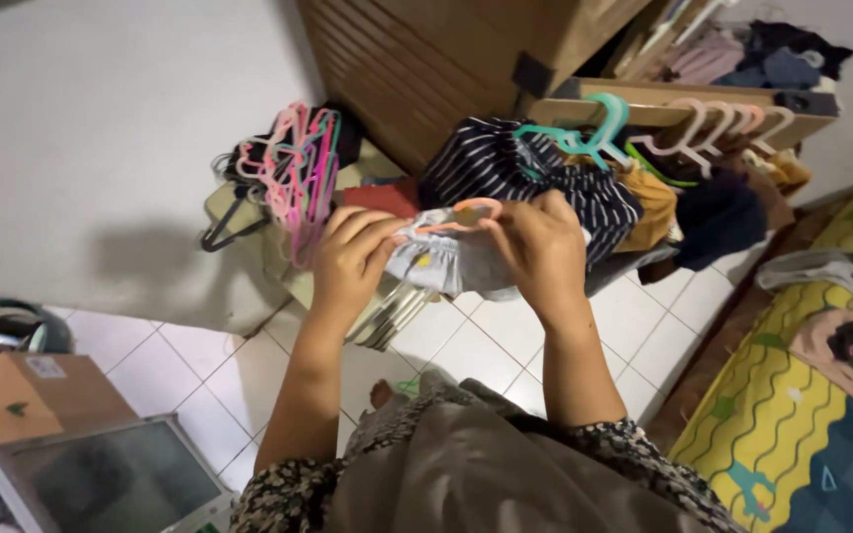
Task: Hanging children's clothes on hangers and placing them inside a wardrobe.
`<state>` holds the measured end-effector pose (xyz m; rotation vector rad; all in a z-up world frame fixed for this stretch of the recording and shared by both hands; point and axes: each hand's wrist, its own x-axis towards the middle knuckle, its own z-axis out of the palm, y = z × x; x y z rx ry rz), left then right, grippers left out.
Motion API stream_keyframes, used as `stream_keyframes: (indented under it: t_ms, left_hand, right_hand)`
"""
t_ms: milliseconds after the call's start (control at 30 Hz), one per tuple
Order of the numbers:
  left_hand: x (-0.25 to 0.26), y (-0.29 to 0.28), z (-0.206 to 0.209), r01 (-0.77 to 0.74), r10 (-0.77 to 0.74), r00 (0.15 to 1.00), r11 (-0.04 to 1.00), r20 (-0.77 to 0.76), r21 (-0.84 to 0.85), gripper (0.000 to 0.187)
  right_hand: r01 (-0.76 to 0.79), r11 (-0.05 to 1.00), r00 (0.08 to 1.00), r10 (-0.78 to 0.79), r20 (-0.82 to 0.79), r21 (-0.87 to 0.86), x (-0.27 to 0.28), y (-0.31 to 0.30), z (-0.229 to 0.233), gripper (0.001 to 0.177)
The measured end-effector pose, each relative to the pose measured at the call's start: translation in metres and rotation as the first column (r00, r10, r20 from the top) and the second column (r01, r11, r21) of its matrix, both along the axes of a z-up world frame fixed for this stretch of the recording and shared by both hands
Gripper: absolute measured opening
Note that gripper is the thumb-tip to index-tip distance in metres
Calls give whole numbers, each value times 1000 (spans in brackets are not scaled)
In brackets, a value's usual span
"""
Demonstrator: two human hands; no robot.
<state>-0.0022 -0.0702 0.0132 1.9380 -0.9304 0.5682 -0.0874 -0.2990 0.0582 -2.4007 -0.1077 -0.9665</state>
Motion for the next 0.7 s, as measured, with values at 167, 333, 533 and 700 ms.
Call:
stream_keyframes:
  t_ms: [167, 333, 533, 700]
  left_hand:
    - [7, -24, -14, 64, -64, 997, 998, -40, 8, 24]
    - [15, -46, -38, 91, -92, 988, 996, -124, -16, 55]
    - [44, -78, -95, 131, -153, 841, 988, -519, -79, 68]
    - [61, -112, -115, 168, -195, 902, 980, -385, -101, 59]
  right_hand:
    - [20, 998, 999, -23, -44, -67, -9, -19, -9, 16]
    - [119, 992, 990, -115, -77, 50, -7, -41, -12, 16]
    - [256, 963, 953, -239, -185, 77, 22, -86, -30, 16]
    - [299, 946, 954, -294, -58, 121, 48, -112, -29, 18]
